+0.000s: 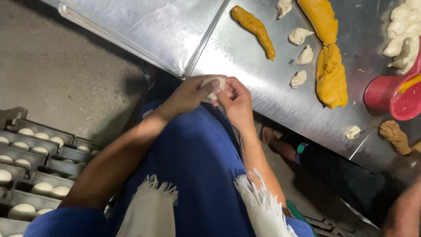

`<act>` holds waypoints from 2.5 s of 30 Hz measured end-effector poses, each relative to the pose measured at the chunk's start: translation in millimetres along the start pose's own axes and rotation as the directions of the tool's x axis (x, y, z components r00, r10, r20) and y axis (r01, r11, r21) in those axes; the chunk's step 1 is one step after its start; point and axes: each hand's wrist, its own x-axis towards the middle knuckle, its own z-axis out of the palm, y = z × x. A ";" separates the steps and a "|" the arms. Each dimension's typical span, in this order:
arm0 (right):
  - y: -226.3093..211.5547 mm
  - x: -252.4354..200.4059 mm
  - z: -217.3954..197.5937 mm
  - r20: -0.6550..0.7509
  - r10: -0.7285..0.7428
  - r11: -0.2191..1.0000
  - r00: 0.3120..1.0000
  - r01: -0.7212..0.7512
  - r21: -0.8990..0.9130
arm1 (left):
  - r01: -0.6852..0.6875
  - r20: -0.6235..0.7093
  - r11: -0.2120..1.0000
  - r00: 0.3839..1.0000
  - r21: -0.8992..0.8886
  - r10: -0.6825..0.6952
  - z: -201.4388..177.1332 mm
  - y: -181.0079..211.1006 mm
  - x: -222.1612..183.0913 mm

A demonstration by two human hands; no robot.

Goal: Placing a portion of yellow filling into small pieces of white dough and shaping them into rounds on a tray.

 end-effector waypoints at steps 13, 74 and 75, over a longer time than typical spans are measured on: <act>14.4 22.7 -78.9 -0.258 -0.128 0.884 0.958 -0.007 -0.467 | 0.111 -0.492 0.953 0.869 0.282 0.044 -7.1 21.1 6.1; -42.7 9.8 108.9 -0.239 -0.151 0.988 0.959 0.138 -0.071 | -0.135 0.243 0.964 0.951 -0.229 0.191 -89.2 82.0 -12.4; -42.0 9.2 112.3 -0.274 -0.165 0.986 0.947 0.152 -0.070 | -0.139 0.245 0.970 0.951 -0.200 0.187 -89.5 86.6 -11.8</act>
